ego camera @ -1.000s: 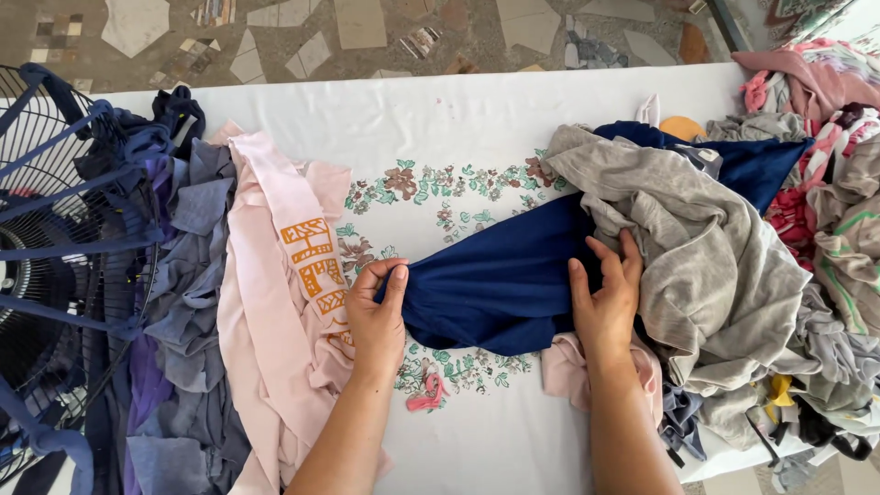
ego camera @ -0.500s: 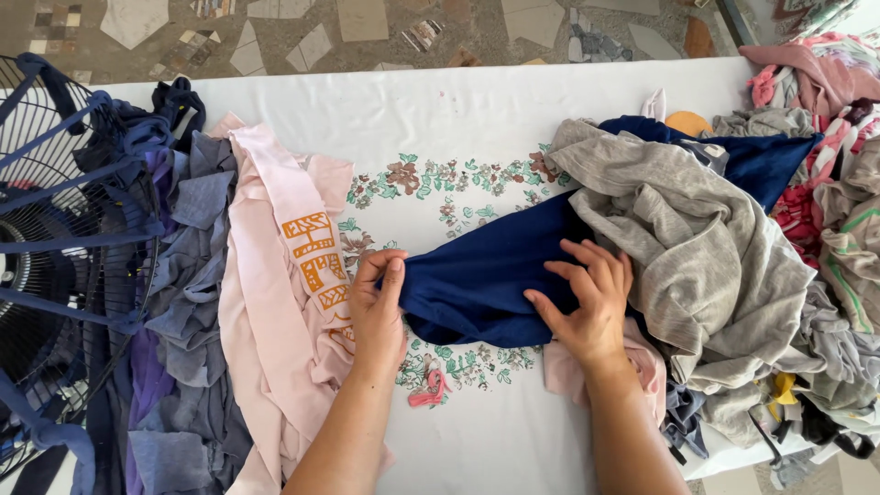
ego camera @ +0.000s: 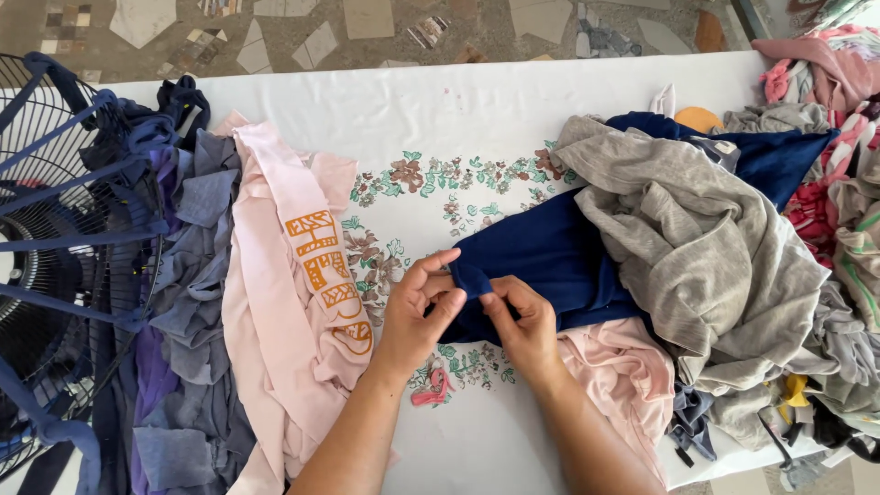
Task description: Cutting old clothes into strips using scissors for rag production.
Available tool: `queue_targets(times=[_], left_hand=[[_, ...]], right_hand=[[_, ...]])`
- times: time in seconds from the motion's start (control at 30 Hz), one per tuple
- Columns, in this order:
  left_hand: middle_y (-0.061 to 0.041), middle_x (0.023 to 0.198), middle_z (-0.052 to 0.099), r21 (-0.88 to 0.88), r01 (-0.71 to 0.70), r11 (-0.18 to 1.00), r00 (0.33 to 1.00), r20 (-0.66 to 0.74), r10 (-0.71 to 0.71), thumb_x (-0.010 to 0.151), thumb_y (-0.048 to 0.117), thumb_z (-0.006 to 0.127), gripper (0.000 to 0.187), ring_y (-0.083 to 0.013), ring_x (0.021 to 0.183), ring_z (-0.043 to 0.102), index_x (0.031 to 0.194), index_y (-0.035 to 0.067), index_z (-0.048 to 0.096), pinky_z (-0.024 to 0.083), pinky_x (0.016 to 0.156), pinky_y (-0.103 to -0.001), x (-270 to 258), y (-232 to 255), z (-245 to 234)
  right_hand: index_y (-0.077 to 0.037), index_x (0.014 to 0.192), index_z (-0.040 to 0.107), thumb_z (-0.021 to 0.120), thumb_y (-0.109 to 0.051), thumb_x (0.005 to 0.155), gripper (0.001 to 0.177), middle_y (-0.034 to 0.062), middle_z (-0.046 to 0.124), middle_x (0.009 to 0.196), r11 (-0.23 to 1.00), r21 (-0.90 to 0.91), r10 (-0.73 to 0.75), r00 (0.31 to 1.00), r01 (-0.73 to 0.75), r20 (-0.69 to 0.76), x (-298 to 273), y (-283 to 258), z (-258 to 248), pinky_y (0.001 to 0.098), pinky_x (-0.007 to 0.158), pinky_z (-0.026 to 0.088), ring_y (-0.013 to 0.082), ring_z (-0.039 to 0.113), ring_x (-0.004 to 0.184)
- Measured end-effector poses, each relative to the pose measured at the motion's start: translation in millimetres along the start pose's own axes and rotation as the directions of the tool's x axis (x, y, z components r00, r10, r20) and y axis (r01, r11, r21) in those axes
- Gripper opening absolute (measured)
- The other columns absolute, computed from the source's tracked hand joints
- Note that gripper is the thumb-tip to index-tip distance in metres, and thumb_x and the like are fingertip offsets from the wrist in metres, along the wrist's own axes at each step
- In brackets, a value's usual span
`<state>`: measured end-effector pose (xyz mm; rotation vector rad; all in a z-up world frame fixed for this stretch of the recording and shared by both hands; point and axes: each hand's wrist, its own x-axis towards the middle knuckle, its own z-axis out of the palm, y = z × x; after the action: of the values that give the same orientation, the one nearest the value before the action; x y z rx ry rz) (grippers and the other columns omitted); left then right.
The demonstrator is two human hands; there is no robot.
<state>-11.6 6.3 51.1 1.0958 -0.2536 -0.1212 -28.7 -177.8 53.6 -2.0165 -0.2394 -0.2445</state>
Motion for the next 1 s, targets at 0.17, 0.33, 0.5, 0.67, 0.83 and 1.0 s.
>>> queue_targets(times=[0.17,0.33,0.5,0.67,0.83,1.0], left_hand=[[-0.004,0.105,0.073,0.273,-0.03,0.961,0.998,-0.038,0.042,0.081,0.002,0.082,0.066,-0.008,0.089,0.061,0.14,0.006,0.052,0.052,0.083,-0.024,-0.4,-3.5,10.7],[-0.005,0.105,0.076,0.309,0.04,0.95,0.995,-0.102,-0.009,0.089,0.002,0.078,0.039,-0.0092,0.092,0.07,0.125,0.004,0.064,0.057,0.085,-0.024,-1.4,-22.0,5.3],[0.001,0.104,0.064,-0.06,-0.053,0.997,0.987,-0.152,0.044,0.103,0.002,0.067,0.037,-0.0058,0.094,0.057,0.138,0.006,0.056,0.048,0.086,-0.021,-1.9,-49.9,-10.2],[0.007,0.1,0.062,-0.307,0.15,0.94,0.962,-0.174,-0.21,0.101,0.012,0.062,0.04,0.0006,0.075,0.049,0.139,0.015,0.05,0.039,0.059,-0.017,2.6,-20.3,-6.2],[0.008,0.098,0.061,-0.247,0.199,0.948,0.956,-0.164,-0.244,0.102,0.013,0.061,0.04,0.0035,0.067,0.039,0.14,0.015,0.051,0.025,0.048,-0.014,2.4,-15.4,-1.9],[0.004,0.104,0.062,-0.244,0.088,0.966,0.98,-0.153,-0.128,0.107,0.009,0.06,0.04,0.0007,0.087,0.049,0.146,0.01,0.05,0.04,0.08,-0.013,-0.6,-31.7,-7.1]], right_hand=[[0.003,0.106,0.069,0.055,-0.007,0.106,0.017,0.0037,0.065,0.094,0.949,0.282,0.117,0.988,-0.14,0.098,1.5,9.8,-5.2,0.0241,0.075,0.049,0.0102,0.058,0.082],[0.003,0.105,0.068,0.056,-0.007,0.105,0.016,0.0017,0.065,0.093,0.979,0.181,0.072,0.99,-0.093,0.119,0.8,16.4,-6.6,0.0231,0.074,0.049,0.0095,0.059,0.08],[0.001,0.107,0.068,0.052,-0.027,0.105,0.032,0.0032,0.065,0.109,0.806,0.583,0.087,0.995,-0.104,0.056,-4.9,42.1,-16.4,0.0243,0.084,0.045,0.0097,0.056,0.093],[-0.003,0.106,0.061,0.056,-0.019,0.111,0.018,0.0057,0.064,0.096,0.292,0.945,0.293,0.954,-0.145,0.056,-6.9,82.0,-31.5,0.0321,0.087,0.05,0.0164,0.061,0.089],[-0.006,0.109,0.061,0.053,-0.023,0.102,0.02,0.0053,0.067,0.098,0.203,0.963,0.486,0.872,-0.179,0.059,3.2,58.9,-38.3,0.0347,0.091,0.053,0.0189,0.066,0.094],[-0.006,0.109,0.061,0.053,-0.023,0.101,0.02,0.0049,0.067,0.099,0.22,0.959,0.55,0.835,-0.178,0.029,4.2,55.3,-40.9,0.0383,0.094,0.055,0.0203,0.067,0.096]])
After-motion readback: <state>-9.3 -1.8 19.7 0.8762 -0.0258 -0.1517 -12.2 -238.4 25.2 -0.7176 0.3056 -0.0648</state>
